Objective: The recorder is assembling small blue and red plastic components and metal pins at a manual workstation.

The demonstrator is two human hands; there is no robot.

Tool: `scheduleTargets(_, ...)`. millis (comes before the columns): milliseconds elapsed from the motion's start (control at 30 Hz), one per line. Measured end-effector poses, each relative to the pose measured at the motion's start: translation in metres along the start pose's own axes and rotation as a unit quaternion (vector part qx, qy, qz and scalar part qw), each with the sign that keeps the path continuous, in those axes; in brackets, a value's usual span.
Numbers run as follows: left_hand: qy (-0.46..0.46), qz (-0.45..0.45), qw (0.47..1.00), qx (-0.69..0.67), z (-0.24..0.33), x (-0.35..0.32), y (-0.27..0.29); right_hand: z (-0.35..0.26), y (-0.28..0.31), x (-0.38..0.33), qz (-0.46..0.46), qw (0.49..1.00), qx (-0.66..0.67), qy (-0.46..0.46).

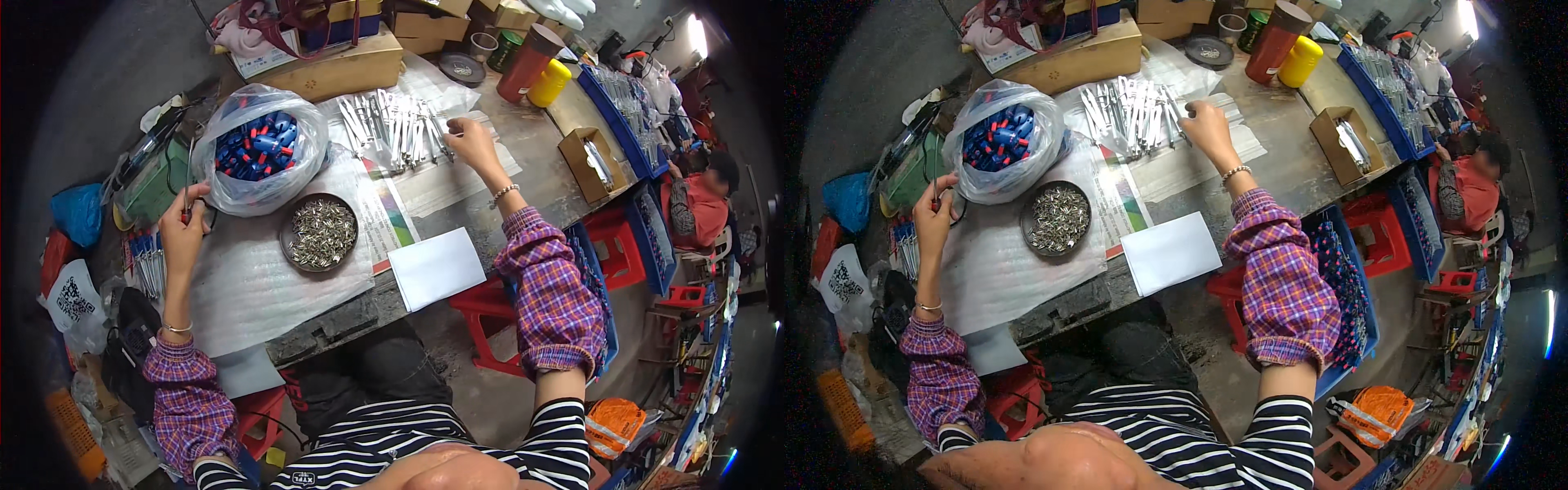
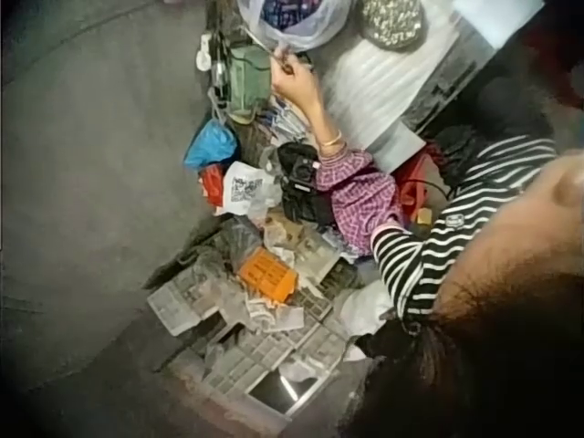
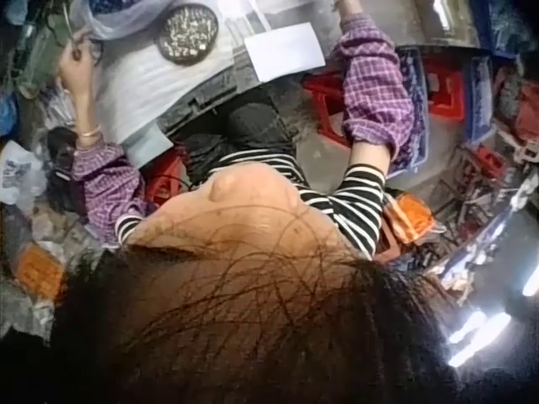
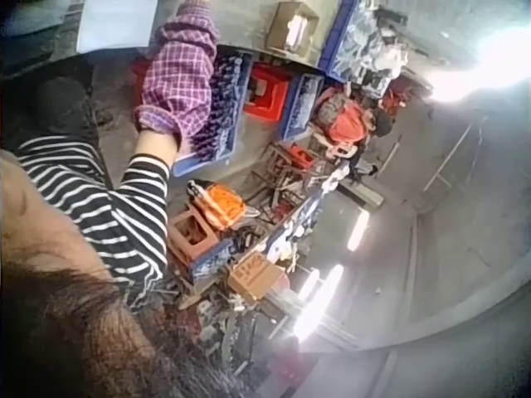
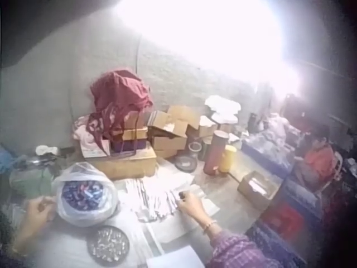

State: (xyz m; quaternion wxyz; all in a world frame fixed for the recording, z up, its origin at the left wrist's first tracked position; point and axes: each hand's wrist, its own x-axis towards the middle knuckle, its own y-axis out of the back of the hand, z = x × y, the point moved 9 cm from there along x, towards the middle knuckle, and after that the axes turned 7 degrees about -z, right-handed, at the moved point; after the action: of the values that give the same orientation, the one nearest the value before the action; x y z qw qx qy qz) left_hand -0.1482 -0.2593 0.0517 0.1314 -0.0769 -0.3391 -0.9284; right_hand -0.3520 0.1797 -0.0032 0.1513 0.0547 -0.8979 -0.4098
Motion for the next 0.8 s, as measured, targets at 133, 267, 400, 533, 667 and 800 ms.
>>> scheduleTargets(133,-0.013,0.005,0.999,0.029,0.009,-0.006,0.003,0.003,-0.014,-0.001,-0.016,0.999,-0.032,-0.038)
scheduleTargets(267,-0.046,0.039,0.998,0.001,0.031,-0.015,0.008,0.004,-0.015,0.001,0.011,0.997,-0.077,-0.02)
scheduleTargets(400,-0.071,0.022,0.997,-0.016,0.042,-0.023,0.005,0.024,-0.016,-0.007,-0.076,0.975,0.139,-0.157)
scheduleTargets(533,-0.078,-0.027,0.991,-0.101,0.056,-0.028,-0.014,0.016,0.004,-0.026,-0.052,0.928,0.341,-0.144)
scheduleTargets(667,-0.047,-0.107,0.981,-0.152,0.074,-0.038,-0.049,-0.022,0.026,-0.068,-0.075,0.915,0.391,-0.071)
scheduleTargets(800,-0.036,-0.2,0.956,-0.213,0.1,-0.06,-0.098,-0.066,0.012,-0.147,-0.166,0.871,0.452,-0.097)
